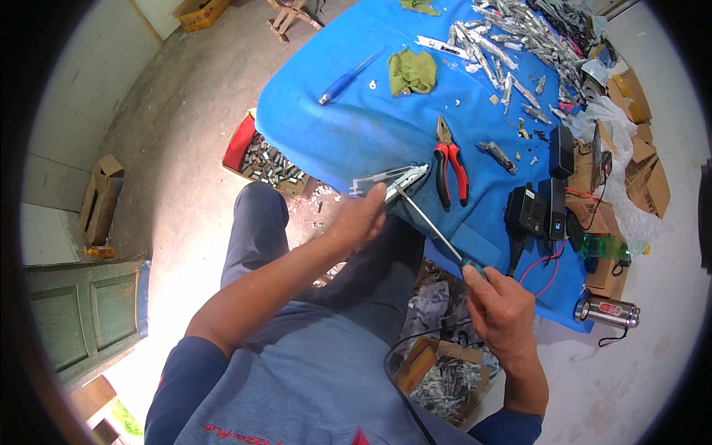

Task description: The person holds a small electronic component by hand and uses a screwdriver and pliers to pry and detach internal metal parts.

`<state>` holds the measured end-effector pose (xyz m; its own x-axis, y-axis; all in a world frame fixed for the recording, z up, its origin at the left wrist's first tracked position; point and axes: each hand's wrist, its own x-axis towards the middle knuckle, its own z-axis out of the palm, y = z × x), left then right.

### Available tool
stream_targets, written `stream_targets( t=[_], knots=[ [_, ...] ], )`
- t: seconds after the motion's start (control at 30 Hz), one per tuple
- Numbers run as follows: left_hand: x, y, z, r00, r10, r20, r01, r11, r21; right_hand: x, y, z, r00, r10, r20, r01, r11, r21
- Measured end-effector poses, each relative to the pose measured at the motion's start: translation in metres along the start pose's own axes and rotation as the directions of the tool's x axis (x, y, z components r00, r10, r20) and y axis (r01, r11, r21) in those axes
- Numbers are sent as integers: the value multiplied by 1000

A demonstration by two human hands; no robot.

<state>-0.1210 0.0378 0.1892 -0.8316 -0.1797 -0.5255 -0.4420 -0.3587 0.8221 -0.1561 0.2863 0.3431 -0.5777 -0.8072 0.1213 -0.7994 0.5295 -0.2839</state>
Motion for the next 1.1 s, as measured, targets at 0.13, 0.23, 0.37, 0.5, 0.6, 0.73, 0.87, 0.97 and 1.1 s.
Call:
stream_targets(
  t=[0.13,0.23,0.37,0.5,0.6,0.73,0.87,0.97,1.1],
  knots=[
    [1,-3,-1,1000,21,1,-21,999,40,5,6,-1,1000,9,-15,-7,996,84],
    [1,-2,-3,1000,28,0,-28,996,86,7,16,2,997,62,-40,-48,958,282],
    [0,1,-1,1000,16,-24,-15,998,64,7,15,0,999,31,9,-32,985,171],
    [0,-2,-1,1000,27,-11,-27,998,63,4,16,-1,998,-14,55,11,998,57],
    [0,-2,-1,1000,11,-7,-11,999,48,7,15,1,999,-38,21,37,998,60],
    [-2,0,0,1000,25,4,-25,999,42,9,23,-2,997,20,73,-33,982,186],
    [0,-6,0,999,34,3,-34,999,5,13,25,-5,980,154,128,-191,911,365],
    [2,-4,0,1000,1,-15,-1,1000,-26,11,33,-1,944,275,182,-329,827,456],
    [4,-5,-4,1000,-14,14,15,997,-82,5,43,9,849,416,326,-525,588,615]
  ],
)
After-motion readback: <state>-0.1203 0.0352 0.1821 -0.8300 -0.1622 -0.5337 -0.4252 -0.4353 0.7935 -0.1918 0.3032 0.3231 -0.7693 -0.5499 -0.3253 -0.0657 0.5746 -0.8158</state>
